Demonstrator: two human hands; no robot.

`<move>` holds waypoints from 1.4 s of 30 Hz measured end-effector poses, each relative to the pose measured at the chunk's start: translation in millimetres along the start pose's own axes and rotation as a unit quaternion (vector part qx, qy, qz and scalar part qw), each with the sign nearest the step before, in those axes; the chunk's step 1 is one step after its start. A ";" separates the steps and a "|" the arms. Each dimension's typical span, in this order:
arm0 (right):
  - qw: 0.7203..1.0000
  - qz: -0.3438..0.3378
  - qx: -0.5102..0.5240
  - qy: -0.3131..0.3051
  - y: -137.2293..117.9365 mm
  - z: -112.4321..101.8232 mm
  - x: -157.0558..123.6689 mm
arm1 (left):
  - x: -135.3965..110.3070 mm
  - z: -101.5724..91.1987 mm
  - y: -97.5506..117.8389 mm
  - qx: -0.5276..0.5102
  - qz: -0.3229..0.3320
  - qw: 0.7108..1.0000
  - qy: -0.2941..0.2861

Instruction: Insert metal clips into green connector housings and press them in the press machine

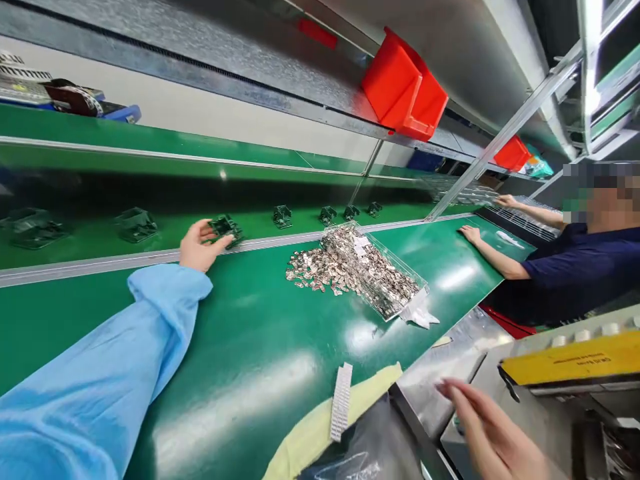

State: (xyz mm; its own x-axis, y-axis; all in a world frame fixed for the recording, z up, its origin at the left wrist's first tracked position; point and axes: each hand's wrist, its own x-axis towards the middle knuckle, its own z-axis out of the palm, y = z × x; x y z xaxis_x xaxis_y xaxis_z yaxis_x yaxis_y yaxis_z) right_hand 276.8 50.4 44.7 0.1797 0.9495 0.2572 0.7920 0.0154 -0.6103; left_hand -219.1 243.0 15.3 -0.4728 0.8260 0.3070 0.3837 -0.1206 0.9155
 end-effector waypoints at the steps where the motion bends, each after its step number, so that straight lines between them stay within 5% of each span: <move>1: 0.995 -0.062 0.013 -0.078 -22.5 13.5 21.4 | 10.4 -4.9 -10.2 0.026 -0.018 0.999 0.029; 5: 0.935 -0.222 -0.012 -0.278 -108.1 93.4 103.1 | 49.9 -3.3 -33.4 0.100 -0.056 0.990 0.087; 9: 0.922 -0.203 -0.142 -0.298 -146.2 168.4 150.9 | 74.7 11.9 -43.2 0.146 -0.070 0.983 0.082; 13: 0.915 -0.182 -0.198 -0.300 -153.1 204.3 166.9 | 72.1 -3.1 -40.4 0.211 0.009 0.974 0.084; 17: 0.904 -0.199 -0.237 -0.294 -160.3 213.7 168.2 | 60.3 -58.4 -37.4 0.285 0.076 0.941 0.163; 20: 0.893 -0.208 -0.255 -0.307 -166.6 216.6 171.1 | 55.4 -95.0 -45.3 0.325 0.019 0.920 0.220; 23: 0.882 -0.201 -0.265 -0.335 -170.3 220.0 176.6 | 56.3 -110.4 -54.2 0.286 -0.041 0.938 0.194; 30: 0.869 -0.200 -0.293 -0.346 -172.3 221.7 173.1 | 40.3 -102.4 -39.6 0.265 -0.026 0.945 0.192; 34: 0.867 -0.209 -0.306 -0.333 -174.6 218.4 163.0 | -18.9 -85.4 -23.9 0.283 0.037 0.946 0.157; 39: 0.864 -0.260 -0.285 -0.323 -173.7 208.2 152.7 | -112.2 -72.9 -3.7 0.351 0.095 0.931 0.040; 42: 0.862 -0.277 -0.272 -0.326 -169.1 203.1 149.8 | -145.5 -75.4 5.3 0.358 0.101 0.928 -0.033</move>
State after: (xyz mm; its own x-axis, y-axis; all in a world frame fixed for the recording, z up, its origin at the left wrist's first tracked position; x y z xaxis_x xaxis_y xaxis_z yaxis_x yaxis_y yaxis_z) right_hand 51.3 253.7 34.2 -0.5406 0.8202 -0.1873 0.8386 0.5431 -0.0422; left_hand -208.1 80.7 -4.9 -0.2939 0.8612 0.4148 0.8987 0.1011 0.4268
